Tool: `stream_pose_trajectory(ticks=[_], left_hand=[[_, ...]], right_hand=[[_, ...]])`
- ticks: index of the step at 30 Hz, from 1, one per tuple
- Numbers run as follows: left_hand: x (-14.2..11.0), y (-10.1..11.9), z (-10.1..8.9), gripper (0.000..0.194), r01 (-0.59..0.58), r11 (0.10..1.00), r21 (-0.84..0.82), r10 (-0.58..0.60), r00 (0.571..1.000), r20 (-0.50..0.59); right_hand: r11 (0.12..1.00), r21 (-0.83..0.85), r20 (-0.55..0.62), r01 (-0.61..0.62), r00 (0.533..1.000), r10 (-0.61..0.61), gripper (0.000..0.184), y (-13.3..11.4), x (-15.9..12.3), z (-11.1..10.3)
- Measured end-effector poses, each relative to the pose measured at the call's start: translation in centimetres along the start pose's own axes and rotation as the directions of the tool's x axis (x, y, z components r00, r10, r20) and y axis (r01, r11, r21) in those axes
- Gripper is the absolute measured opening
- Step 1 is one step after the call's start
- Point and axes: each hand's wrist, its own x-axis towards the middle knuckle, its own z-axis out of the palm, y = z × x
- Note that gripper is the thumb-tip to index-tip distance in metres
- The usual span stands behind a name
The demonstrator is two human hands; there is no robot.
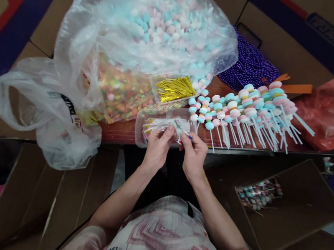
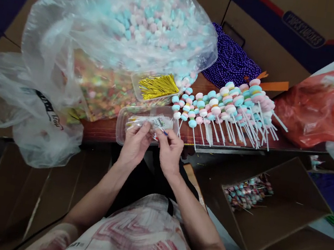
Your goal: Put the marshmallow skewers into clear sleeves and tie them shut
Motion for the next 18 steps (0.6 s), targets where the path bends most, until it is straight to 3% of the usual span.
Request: stream_pose_trajectory(ticks=[3,5,10,18], left_hand=[[0.2,0.5,-0.5,0.037,0.043,0.999,-0.014,-0.043,0.997,-0.057],[0.4,0.9,-0.8,0.037,0.031,0.999,-0.029,-0.034,0.996,-0.084],[0.3,0.6,-0.8,0.034,-0.112,0.994,0.020,0.113,0.989,-0.097],[0.6,0.0,-1.2,0.030,-0.102,0.994,0.027,0.104,0.992,-0.075]], right_hand=[[0.993,-0.107,0.063,0.041,0.997,-0.034,0.047,-0.7,0.2,-0.6],[0.988,-0.143,0.089,0.059,0.995,-0.047,0.041,-0.9,0.3,-0.9],[0.997,-0.083,0.027,-0.008,1.000,0.011,0.020,-0.7,0.5,-1.1],[0.987,-0.158,0.075,0.025,0.997,-0.014,0.037,-1.6,0.9,-2.0]])
